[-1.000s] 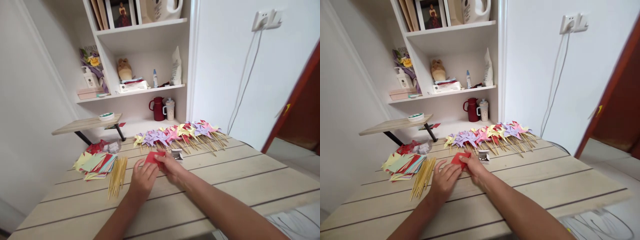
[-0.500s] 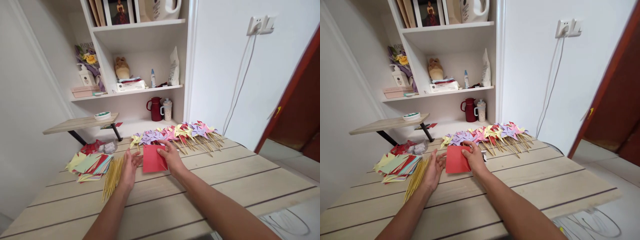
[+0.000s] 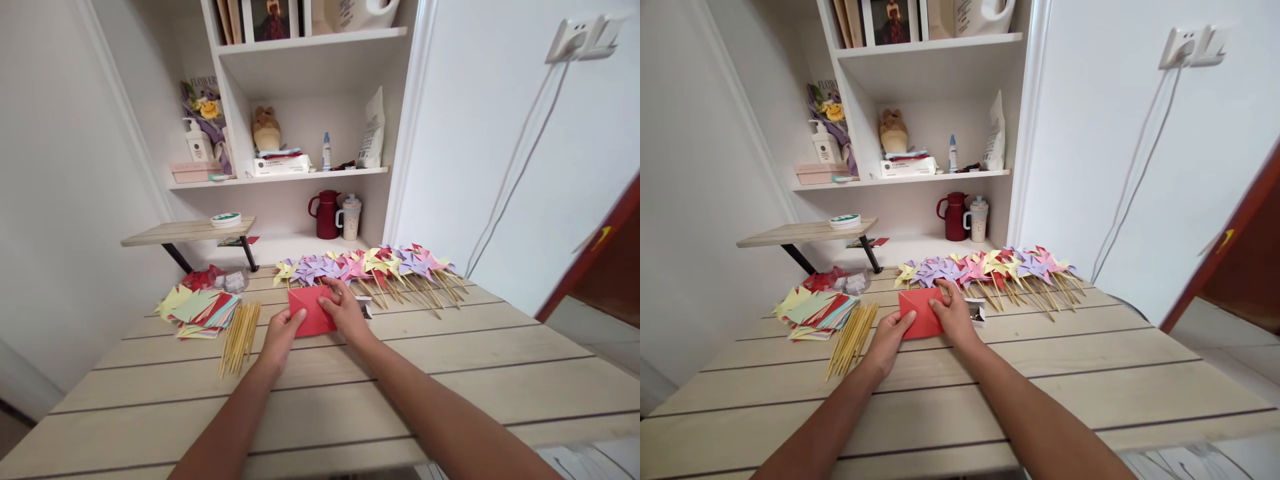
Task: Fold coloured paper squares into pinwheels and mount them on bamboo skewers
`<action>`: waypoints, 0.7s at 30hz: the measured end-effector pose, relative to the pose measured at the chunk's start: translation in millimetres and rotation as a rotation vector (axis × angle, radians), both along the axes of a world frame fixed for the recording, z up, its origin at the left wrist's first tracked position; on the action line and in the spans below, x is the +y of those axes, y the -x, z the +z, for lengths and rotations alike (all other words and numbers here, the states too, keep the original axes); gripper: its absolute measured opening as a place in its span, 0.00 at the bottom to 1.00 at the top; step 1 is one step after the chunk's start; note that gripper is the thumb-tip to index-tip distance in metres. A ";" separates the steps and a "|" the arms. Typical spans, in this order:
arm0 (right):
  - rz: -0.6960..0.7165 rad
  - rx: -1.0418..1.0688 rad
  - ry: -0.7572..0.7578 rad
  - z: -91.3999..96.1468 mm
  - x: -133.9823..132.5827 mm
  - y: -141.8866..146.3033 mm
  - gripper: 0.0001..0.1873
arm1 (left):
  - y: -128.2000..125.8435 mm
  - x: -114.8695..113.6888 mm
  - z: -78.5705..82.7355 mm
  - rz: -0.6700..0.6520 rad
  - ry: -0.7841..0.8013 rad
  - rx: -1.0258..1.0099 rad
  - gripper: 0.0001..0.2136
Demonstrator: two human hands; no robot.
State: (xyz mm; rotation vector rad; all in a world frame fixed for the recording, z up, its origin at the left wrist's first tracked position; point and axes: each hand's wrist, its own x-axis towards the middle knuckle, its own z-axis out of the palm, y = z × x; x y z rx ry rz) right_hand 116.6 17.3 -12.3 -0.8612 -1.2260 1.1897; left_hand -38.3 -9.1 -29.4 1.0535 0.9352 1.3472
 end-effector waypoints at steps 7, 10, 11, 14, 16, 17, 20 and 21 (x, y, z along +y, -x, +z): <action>0.110 0.185 0.167 -3.6 -1.7 0.5 0.38 | 5.5 2.6 2.1 0.122 -0.017 -0.068 0.23; 0.158 0.193 0.159 -4.8 -2.2 1.8 0.30 | 4.9 1.1 4.4 0.125 -0.030 -0.078 0.22; 0.179 0.194 0.147 -5.6 -2.1 2.3 0.27 | 4.5 0.7 4.7 0.120 -0.035 -0.073 0.21; 0.222 0.194 0.113 -9.3 -1.1 3.4 0.24 | 3.6 0.1 4.1 0.109 -0.050 -0.044 0.20; 0.231 0.192 0.106 -12.0 0.0 3.3 0.24 | 3.3 0.1 3.1 0.100 -0.053 -0.027 0.20; 0.234 0.190 0.108 -13.0 0.5 3.0 0.23 | 3.3 0.2 2.6 0.097 -0.052 -0.024 0.20; 0.247 0.181 0.113 -14.0 0.9 1.7 0.22 | 3.5 0.5 1.3 0.089 -0.039 -0.018 0.20; 0.249 0.178 0.114 -13.6 0.7 1.4 0.22 | 3.5 0.6 0.9 0.088 -0.034 -0.018 0.20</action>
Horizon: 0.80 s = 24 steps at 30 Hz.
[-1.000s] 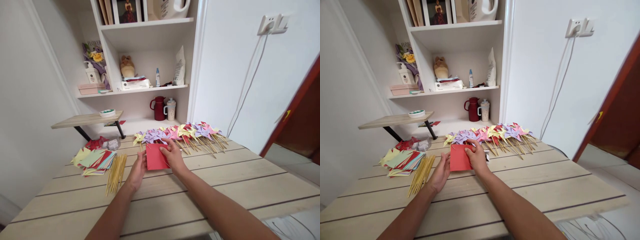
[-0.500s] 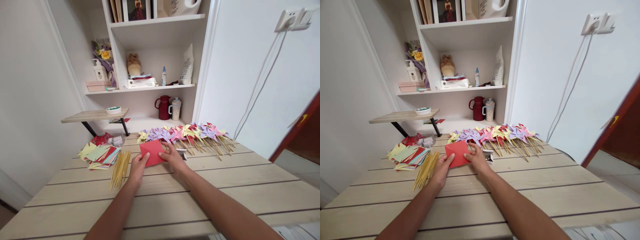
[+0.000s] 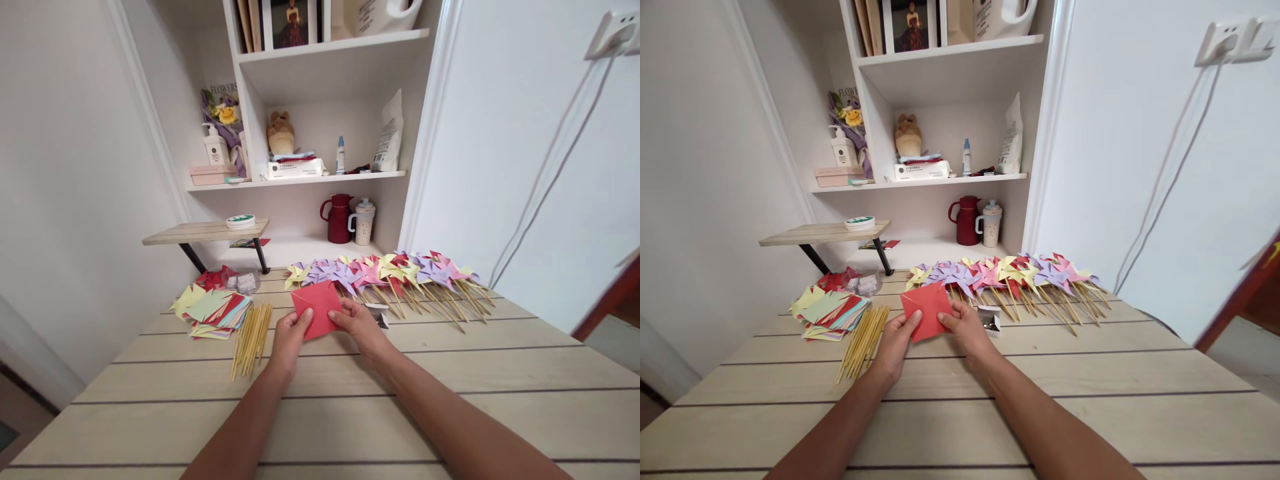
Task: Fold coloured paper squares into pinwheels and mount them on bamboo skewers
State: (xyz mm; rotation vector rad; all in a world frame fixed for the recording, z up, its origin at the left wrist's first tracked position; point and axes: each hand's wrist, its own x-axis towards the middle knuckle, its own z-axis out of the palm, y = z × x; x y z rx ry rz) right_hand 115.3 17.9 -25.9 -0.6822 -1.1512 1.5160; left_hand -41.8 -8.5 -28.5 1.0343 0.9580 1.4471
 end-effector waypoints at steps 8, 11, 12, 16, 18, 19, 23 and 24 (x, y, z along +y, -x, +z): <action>-0.028 0.001 -0.008 8.2 -5.4 1.4 0.23 | -1.4 -0.2 1.7 -0.007 -0.011 -0.044 0.24; -0.034 -0.003 -0.001 9.5 -6.5 1.8 0.22 | -0.8 -0.1 2.0 -0.013 -0.013 -0.051 0.25; -0.037 -0.004 -0.001 9.3 -6.5 1.8 0.22 | -0.4 0.3 1.7 -0.014 -0.014 -0.052 0.25; -0.063 -0.018 -0.026 7.2 -5.2 1.7 0.19 | 0.8 2.4 -1.1 -0.022 -0.020 -0.053 0.24; -0.085 -0.024 -0.050 6.8 -4.2 1.4 0.19 | 1.2 3.5 -2.6 -0.031 -0.033 -0.038 0.24; -0.099 -0.025 -0.062 6.9 -3.7 1.2 0.18 | 1.4 3.9 -3.2 -0.039 -0.042 -0.022 0.25; -0.150 -0.021 -0.095 8.2 -1.9 -1.0 0.18 | 2.3 5.0 -5.5 -0.080 -0.064 0.078 0.27; -0.161 -0.017 -0.101 8.5 -1.7 -1.7 0.18 | 2.5 5.2 -5.9 -0.083 -0.064 0.099 0.27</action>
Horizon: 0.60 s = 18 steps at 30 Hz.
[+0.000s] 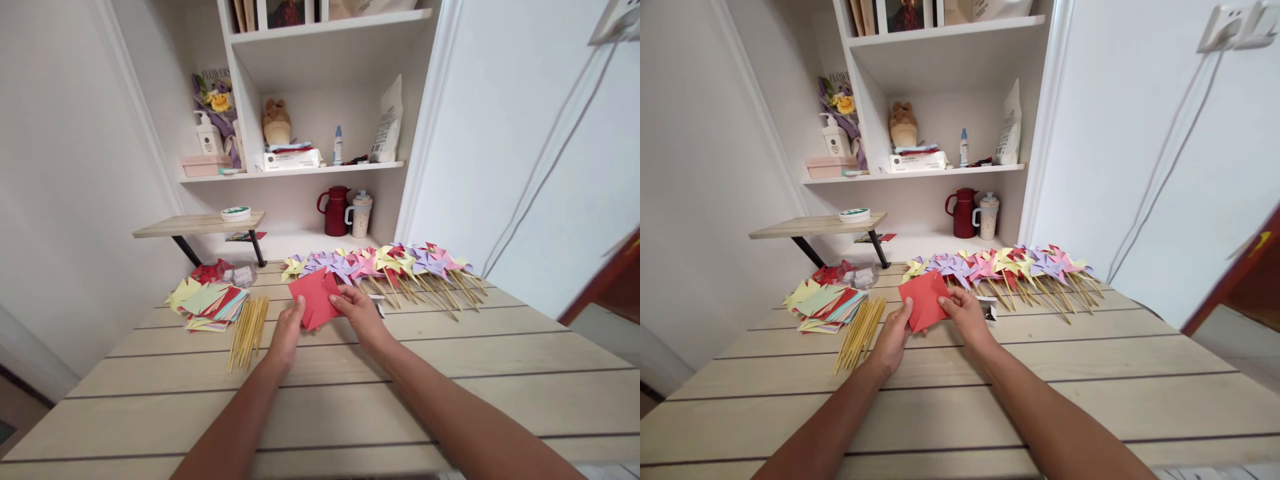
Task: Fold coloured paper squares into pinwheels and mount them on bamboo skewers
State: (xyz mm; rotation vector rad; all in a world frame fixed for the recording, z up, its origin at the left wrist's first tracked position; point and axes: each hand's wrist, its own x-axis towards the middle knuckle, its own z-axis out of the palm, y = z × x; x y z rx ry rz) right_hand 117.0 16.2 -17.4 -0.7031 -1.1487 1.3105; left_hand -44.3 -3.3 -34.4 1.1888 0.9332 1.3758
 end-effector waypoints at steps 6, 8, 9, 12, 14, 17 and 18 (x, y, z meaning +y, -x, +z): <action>-0.053 0.018 -0.016 3.5 -1.6 -3.1 0.14 | 0.5 0.3 -1.0 -0.035 -0.022 0.038 0.25; -0.072 0.027 -0.019 5.1 -2.5 -3.0 0.15 | 0.3 -0.2 -0.5 -0.060 -0.027 0.039 0.25; -0.078 0.030 -0.019 5.8 -2.9 -2.9 0.15 | 0.2 -0.5 -0.1 -0.066 -0.028 0.039 0.25; -0.079 0.030 -0.021 7.1 -3.4 -2.8 0.15 | -0.7 -1.4 1.3 -0.066 -0.031 0.038 0.25; -0.072 0.029 -0.022 7.1 -3.4 -2.8 0.15 | -1.3 -1.7 1.9 -0.060 -0.032 0.035 0.25; -0.066 0.029 -0.016 6.5 -2.8 -3.1 0.14 | -1.4 -1.6 1.8 -0.055 -0.035 0.037 0.25; -0.070 0.030 -0.013 6.2 -2.4 -3.3 0.14 | -1.2 -1.4 1.6 -0.057 -0.034 0.041 0.25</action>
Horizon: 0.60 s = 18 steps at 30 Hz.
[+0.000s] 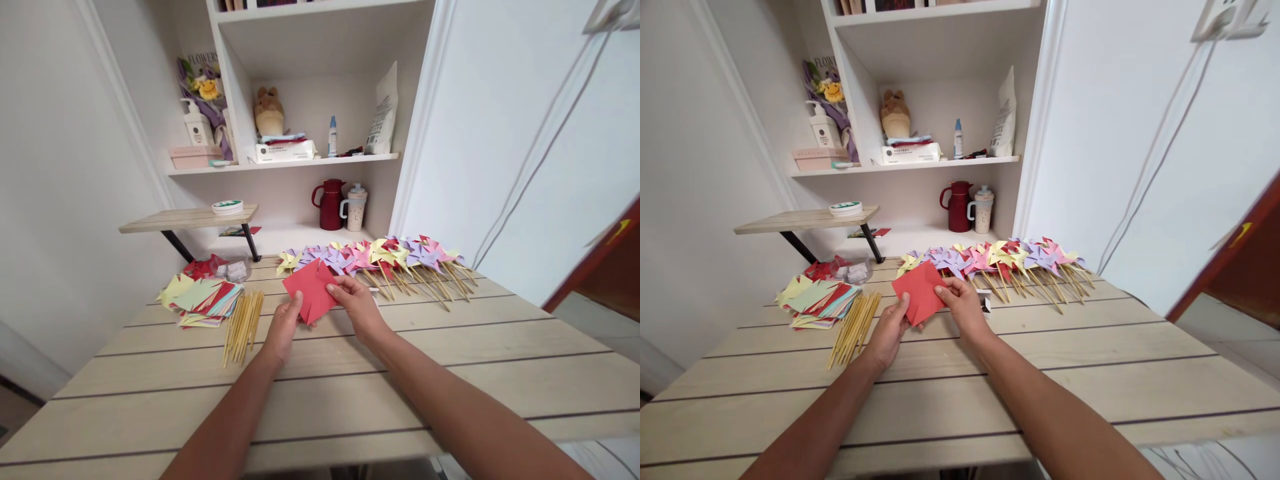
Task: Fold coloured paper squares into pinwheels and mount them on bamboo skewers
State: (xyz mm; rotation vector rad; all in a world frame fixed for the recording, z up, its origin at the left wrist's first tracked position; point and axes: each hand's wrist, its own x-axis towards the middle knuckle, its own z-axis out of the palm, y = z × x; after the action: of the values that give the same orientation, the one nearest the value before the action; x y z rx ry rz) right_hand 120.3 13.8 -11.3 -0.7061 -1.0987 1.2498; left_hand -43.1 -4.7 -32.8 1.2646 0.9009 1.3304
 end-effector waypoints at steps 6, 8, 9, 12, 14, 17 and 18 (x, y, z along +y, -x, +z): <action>-0.042 0.011 0.023 -1.7 2.9 -1.6 0.17 | 0.0 -0.2 0.6 0.018 0.046 -0.008 0.23; -0.043 0.010 0.042 -2.0 3.0 -1.4 0.18 | -1.2 -1.1 1.9 0.015 0.060 -0.052 0.21; -0.044 0.005 0.050 -2.2 2.8 -1.0 0.18 | -1.8 -1.5 2.6 0.010 0.065 -0.075 0.22; -0.035 -0.006 0.061 -3.1 2.3 1.1 0.18 | -3.3 -2.4 3.5 0.013 0.086 -0.110 0.24; -0.027 -0.002 0.064 -3.6 2.3 2.9 0.18 | -3.7 -2.5 3.3 0.025 0.093 -0.113 0.24; -0.054 0.011 0.072 -2.6 2.3 5.2 0.20 | -3.2 -2.4 2.9 0.008 0.082 -0.116 0.24; -0.072 0.019 0.076 -1.8 2.1 5.7 0.20 | -2.9 -2.2 2.9 -0.004 0.077 -0.115 0.23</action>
State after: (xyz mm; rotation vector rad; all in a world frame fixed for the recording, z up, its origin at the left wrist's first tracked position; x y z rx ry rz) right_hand 114.6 15.9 -13.0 -0.7827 -1.0061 1.2391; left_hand -40.2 -7.0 -29.9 1.1189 0.8603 1.3393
